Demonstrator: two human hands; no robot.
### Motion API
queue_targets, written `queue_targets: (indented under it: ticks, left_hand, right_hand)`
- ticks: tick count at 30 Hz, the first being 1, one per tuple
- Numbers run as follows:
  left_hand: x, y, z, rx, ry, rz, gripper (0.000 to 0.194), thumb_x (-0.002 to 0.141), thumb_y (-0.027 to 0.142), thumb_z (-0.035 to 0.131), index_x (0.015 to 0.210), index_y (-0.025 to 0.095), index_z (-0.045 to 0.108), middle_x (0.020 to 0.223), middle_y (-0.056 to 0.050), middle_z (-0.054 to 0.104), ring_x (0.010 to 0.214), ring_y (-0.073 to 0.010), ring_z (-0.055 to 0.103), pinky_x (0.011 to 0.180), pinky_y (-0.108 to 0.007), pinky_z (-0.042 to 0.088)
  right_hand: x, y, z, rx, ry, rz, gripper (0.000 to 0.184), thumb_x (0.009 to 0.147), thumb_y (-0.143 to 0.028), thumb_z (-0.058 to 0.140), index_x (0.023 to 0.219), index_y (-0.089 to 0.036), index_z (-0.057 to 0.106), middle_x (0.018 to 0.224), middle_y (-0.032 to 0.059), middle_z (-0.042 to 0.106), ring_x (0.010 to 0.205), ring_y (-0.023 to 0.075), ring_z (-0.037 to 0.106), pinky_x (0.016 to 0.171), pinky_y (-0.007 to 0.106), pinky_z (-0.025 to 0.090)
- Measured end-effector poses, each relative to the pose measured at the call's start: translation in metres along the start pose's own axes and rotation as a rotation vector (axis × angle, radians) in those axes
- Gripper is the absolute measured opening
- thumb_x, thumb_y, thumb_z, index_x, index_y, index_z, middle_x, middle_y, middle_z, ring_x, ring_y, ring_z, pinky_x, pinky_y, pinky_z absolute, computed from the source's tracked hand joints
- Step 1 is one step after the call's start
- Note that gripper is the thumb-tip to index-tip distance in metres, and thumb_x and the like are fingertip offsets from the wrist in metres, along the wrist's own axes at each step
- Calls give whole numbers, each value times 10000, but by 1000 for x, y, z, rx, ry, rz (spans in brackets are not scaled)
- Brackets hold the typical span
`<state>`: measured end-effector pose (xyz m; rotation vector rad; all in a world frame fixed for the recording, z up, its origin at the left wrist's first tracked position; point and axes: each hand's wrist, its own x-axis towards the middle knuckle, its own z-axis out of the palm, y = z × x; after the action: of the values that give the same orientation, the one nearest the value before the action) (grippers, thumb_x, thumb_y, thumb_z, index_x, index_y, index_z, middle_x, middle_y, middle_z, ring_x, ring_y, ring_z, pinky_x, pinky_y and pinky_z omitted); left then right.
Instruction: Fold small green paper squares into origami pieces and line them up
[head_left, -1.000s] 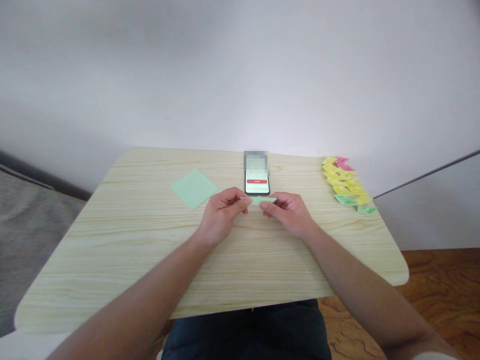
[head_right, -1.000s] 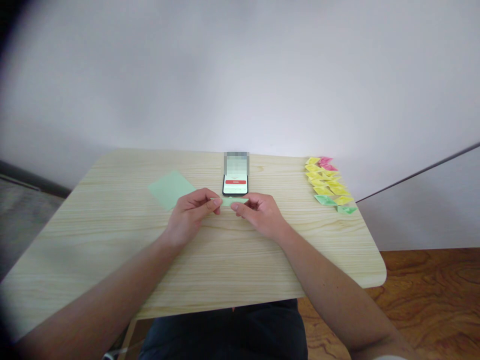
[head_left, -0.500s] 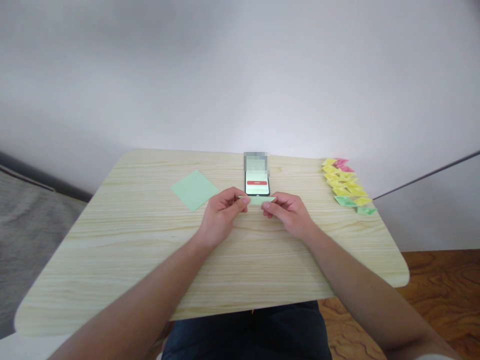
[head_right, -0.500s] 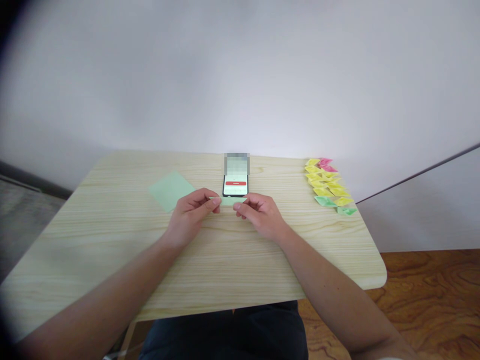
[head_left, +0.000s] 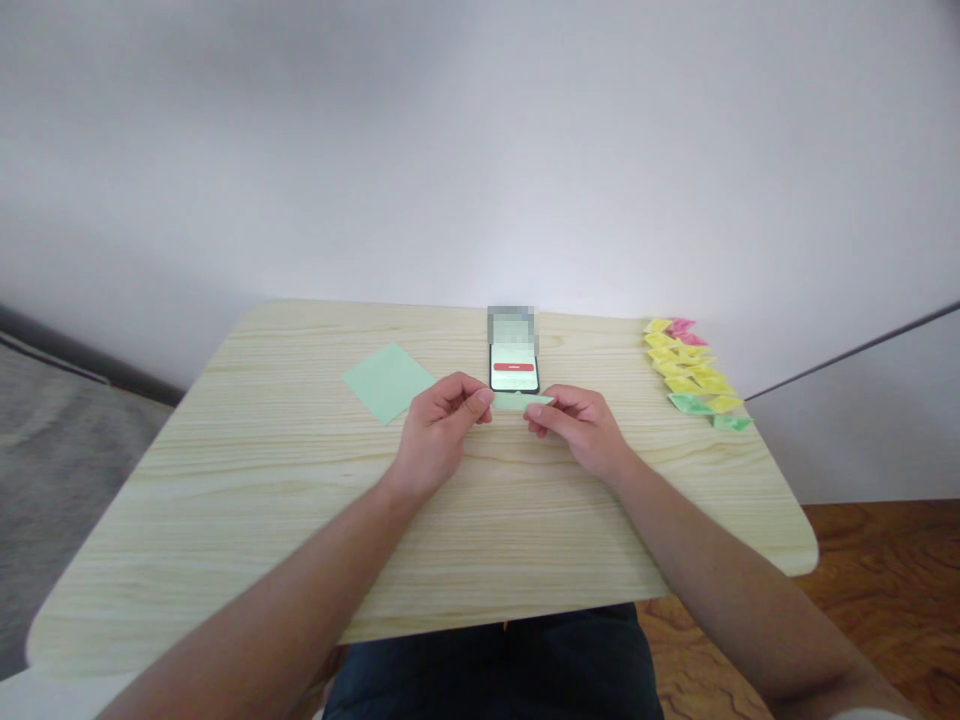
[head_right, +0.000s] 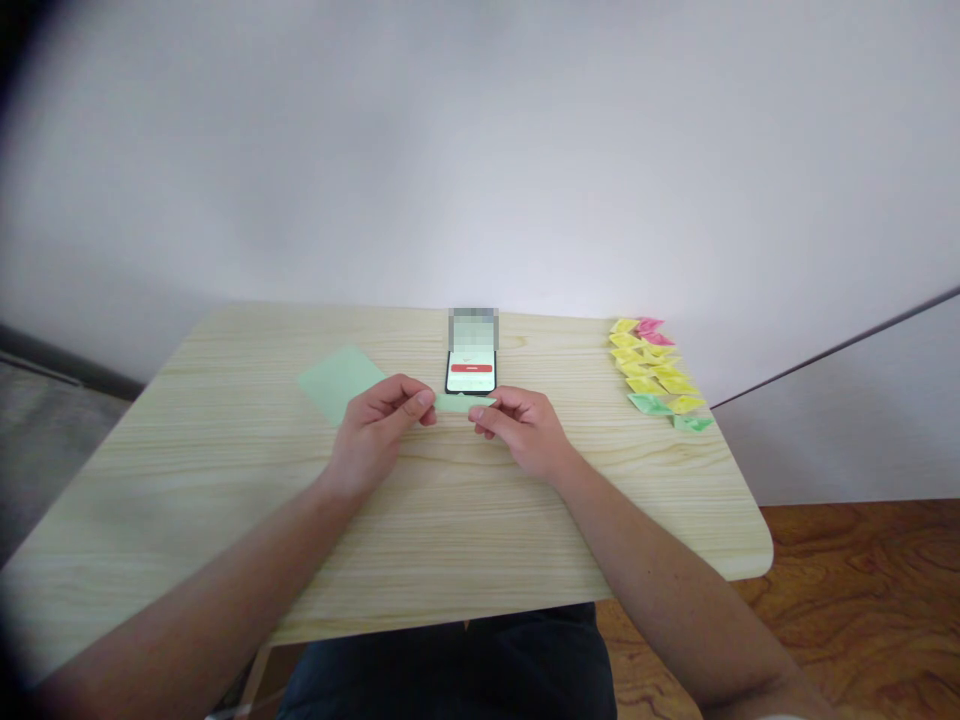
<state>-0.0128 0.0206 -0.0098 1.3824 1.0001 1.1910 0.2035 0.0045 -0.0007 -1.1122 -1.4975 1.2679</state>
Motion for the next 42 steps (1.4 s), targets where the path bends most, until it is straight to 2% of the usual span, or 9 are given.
queue_targets:
  ticks: [15,22,25,28,37,42]
  left_hand:
    - [0,3,2,76,-1,21,220,938,384,649,838,188,643,709,9,606,698,-135,529,705,-274,414]
    - [-1,7,3,-49,-60,-105,250,824,412,763,895,180,703,733,-8,666,696,-156,586,676,-279,443]
    - [-2,8,4,1,-123,-135,267,804,422,776,840,164,718,753,-33,695,685,-168,598,643,-288,443]
    - [-3,9,4,56,-121,-123,268,815,422,765,801,158,722,745,-41,707,679,-169,605,642,-292,450]
    - [-5,10,4,35,-138,-150,291,797,410,791,954,166,769,816,-67,759,733,-208,670,650,-309,486]
    - [-5,12,7,30,-121,-138,234,782,389,804,848,170,757,726,-37,722,655,-172,618,603,-286,444]
  right_hand:
    - [0,0,1,13,-3,-6,238,893,-401,725,782,-191,707,704,5,665,666,138,579,636,269,441]
    - [-1,-3,2,-27,7,1,276,881,-451,730,784,-194,707,710,12,675,675,148,597,644,274,462]
    - [0,-3,2,-39,1,1,288,881,-462,726,782,-193,708,715,15,675,681,149,596,645,274,467]
    - [0,-2,2,-47,-6,-4,277,889,-443,722,781,-189,710,714,13,667,678,143,591,639,267,462]
    - [-2,-2,2,-100,-17,7,279,898,-452,711,816,-186,711,736,17,668,675,146,576,612,265,434]
    - [-4,0,3,-134,-10,12,282,896,-467,711,836,-193,733,752,23,676,669,150,564,612,276,426]
